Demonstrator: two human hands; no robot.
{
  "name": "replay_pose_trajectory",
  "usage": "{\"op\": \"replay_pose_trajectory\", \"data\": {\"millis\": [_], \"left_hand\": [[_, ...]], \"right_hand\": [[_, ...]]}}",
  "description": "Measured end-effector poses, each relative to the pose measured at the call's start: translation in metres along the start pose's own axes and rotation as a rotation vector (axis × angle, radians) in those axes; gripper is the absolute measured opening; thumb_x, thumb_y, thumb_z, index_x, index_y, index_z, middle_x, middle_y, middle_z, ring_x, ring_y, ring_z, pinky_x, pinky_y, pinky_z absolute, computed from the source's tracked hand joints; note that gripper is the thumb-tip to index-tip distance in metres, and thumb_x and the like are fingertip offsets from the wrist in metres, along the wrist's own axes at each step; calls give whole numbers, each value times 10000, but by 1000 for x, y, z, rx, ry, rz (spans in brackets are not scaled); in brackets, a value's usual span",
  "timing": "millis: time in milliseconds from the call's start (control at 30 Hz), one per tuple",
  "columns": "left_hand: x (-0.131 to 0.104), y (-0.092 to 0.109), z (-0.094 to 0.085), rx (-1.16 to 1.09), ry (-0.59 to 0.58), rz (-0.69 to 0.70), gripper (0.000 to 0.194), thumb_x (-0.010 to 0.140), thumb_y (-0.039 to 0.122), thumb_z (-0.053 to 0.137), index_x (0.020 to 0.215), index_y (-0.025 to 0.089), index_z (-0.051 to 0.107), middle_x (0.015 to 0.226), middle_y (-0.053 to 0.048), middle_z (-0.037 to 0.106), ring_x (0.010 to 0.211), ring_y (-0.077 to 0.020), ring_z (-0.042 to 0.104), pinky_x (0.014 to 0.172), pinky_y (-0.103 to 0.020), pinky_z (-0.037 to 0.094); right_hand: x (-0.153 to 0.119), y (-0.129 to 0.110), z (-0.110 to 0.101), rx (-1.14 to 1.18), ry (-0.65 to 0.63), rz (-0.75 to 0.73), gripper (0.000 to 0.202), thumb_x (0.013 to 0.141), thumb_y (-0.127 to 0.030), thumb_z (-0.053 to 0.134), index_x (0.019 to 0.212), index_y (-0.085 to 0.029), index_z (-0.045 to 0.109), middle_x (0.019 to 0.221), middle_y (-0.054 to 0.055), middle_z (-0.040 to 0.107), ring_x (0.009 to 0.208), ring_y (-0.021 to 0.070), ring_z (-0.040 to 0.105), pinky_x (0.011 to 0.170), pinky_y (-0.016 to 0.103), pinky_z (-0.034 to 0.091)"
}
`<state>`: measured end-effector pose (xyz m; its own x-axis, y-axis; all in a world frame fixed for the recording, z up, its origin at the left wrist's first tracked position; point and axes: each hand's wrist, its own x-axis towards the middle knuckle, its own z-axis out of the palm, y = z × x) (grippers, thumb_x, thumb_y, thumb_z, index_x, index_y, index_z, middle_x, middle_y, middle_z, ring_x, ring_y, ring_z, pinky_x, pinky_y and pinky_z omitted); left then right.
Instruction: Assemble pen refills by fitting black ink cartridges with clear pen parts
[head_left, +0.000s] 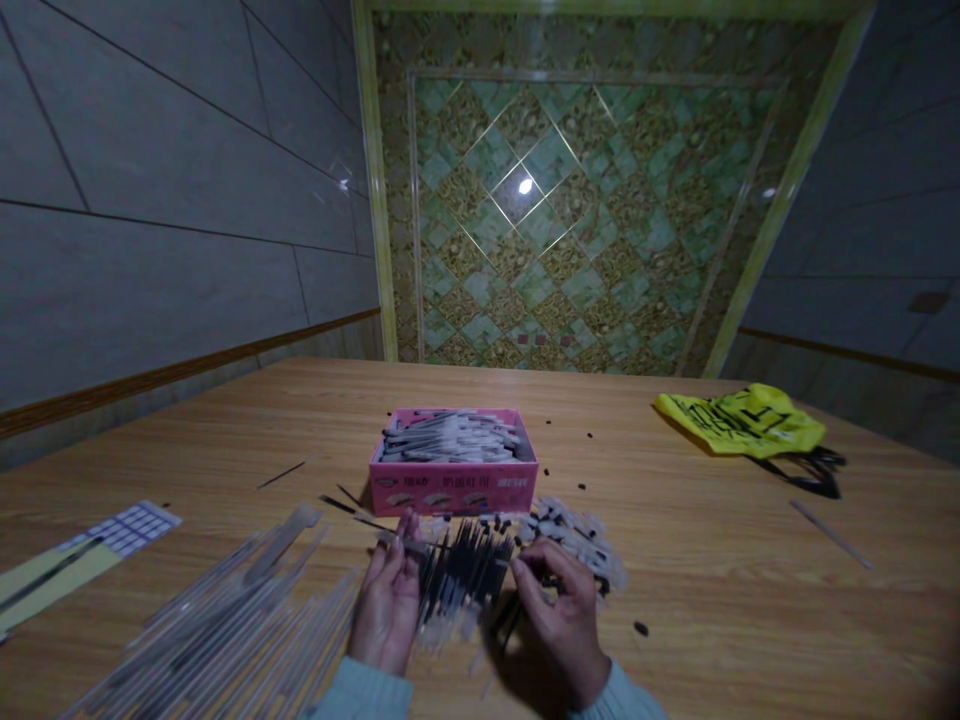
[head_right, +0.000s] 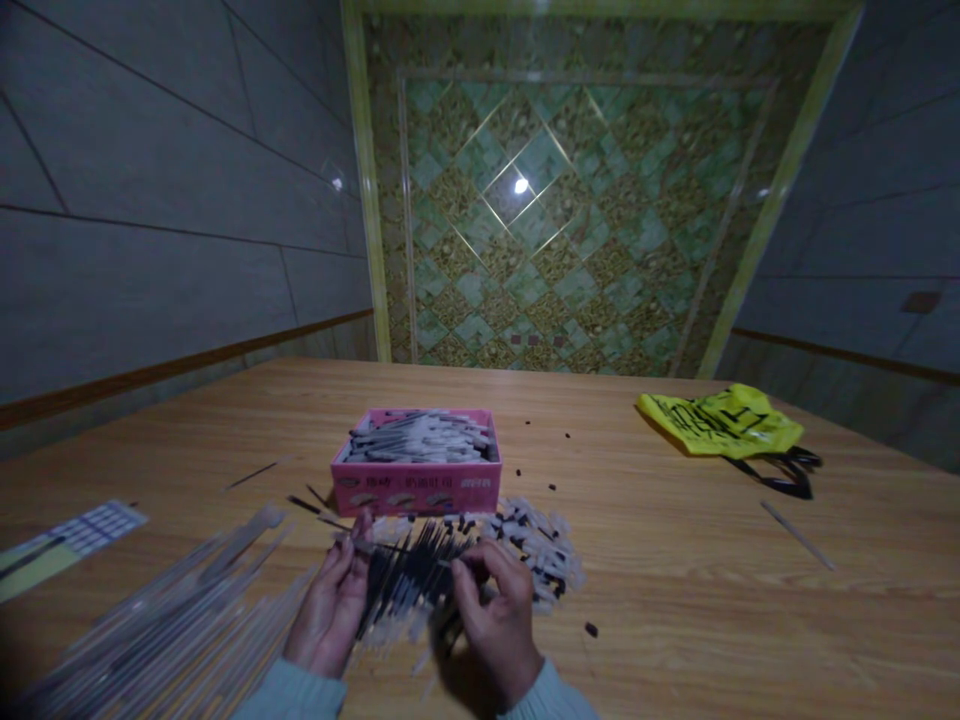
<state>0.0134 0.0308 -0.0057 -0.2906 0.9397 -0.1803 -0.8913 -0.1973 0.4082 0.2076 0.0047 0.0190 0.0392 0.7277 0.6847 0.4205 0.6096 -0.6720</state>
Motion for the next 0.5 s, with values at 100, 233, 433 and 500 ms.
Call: {"op": "replay_pose_trajectory", "data": {"millis": [100,233,433,500], "left_hand": [[1,0,0,9,5,30,357,813,-84,388,1062,55,604,992,-156,717,960,-162,662,768,-175,541],[0,0,2,28,10,49,322,806,-93,398,952,81,627,976,-134,723,952,-151,664,752,-162,539],[-9,-6,10,215,-37,117,353,790,-32,512,1052,183,610,1059,-84,704,994,-168,648,779,-213,544],[-16,-10,14,284,-69,72,329,776,1,563,1044,186,613,1026,-78,712,955,-170,663,775,-234,551]], "right_hand": [[0,0,-1,17,0,-17,154,805,-208,547,653,-190,541,611,5,538,581,149,528,564,259,408],[0,1,-1,5,-1,-31,141,800,-202,557,660,-186,547,612,7,544,577,148,526,553,255,401],[3,-1,0,-5,-39,-41,154,809,-202,556,657,-180,563,599,4,536,559,139,510,539,245,382],[2,-2,3,-14,-52,-22,155,816,-216,556,670,-174,589,602,10,551,565,142,516,546,247,382]]}}
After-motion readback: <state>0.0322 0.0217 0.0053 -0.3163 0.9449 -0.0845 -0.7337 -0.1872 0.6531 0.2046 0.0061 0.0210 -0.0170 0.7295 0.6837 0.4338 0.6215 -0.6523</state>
